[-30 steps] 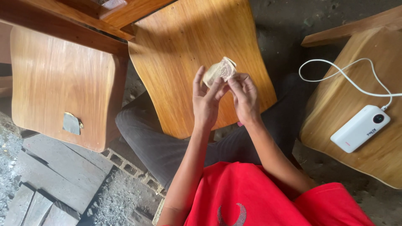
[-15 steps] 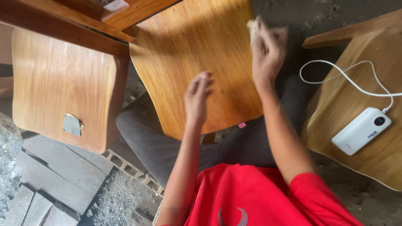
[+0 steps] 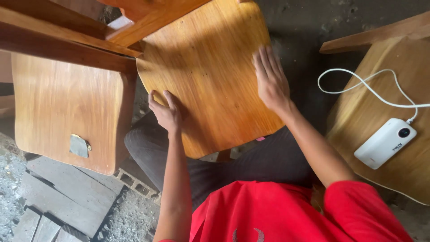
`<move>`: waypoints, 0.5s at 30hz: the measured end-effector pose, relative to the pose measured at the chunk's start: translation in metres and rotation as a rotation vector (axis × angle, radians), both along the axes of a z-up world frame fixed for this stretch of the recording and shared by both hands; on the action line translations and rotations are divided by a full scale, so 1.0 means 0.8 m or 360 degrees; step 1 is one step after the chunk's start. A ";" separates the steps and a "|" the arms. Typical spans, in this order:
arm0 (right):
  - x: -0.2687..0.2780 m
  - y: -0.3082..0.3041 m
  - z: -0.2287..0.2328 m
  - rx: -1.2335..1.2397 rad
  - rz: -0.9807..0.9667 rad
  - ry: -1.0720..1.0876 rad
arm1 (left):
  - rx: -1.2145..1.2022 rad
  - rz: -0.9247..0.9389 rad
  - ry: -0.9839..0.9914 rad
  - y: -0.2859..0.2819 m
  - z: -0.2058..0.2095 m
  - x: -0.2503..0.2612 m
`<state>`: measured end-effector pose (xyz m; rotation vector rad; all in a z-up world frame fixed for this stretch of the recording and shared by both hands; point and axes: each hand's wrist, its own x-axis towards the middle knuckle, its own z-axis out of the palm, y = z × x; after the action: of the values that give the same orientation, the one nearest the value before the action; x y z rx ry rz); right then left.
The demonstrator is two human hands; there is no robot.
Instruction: The person sands the seat of a wooden chair using a sanding block held in the right hand. The person moves the block across the surface in various directions to smooth the wood. The chair is later tilted to access different areas of the seat.
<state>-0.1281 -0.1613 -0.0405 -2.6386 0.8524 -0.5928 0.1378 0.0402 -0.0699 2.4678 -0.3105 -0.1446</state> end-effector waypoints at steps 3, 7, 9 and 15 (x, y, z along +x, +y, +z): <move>-0.045 0.033 -0.014 0.0137 -0.0095 0.0166 | 0.0155 0.0001 -0.0089 -0.010 0.009 -0.008; 0.005 -0.029 -0.022 0.0191 0.0003 -0.0163 | 0.0190 0.0035 -0.0052 -0.013 0.014 -0.009; 0.049 -0.080 -0.021 0.0536 -0.0116 -0.0211 | 0.0192 0.0026 -0.0045 -0.015 0.013 -0.007; 0.082 -0.167 -0.091 0.0639 -0.0137 -0.0863 | 0.0175 0.0032 -0.0007 -0.017 0.018 -0.008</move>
<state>-0.0622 -0.2953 -0.1132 -1.9513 0.8088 -0.9822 0.1316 0.0264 -0.0554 2.5797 -0.2868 -0.1515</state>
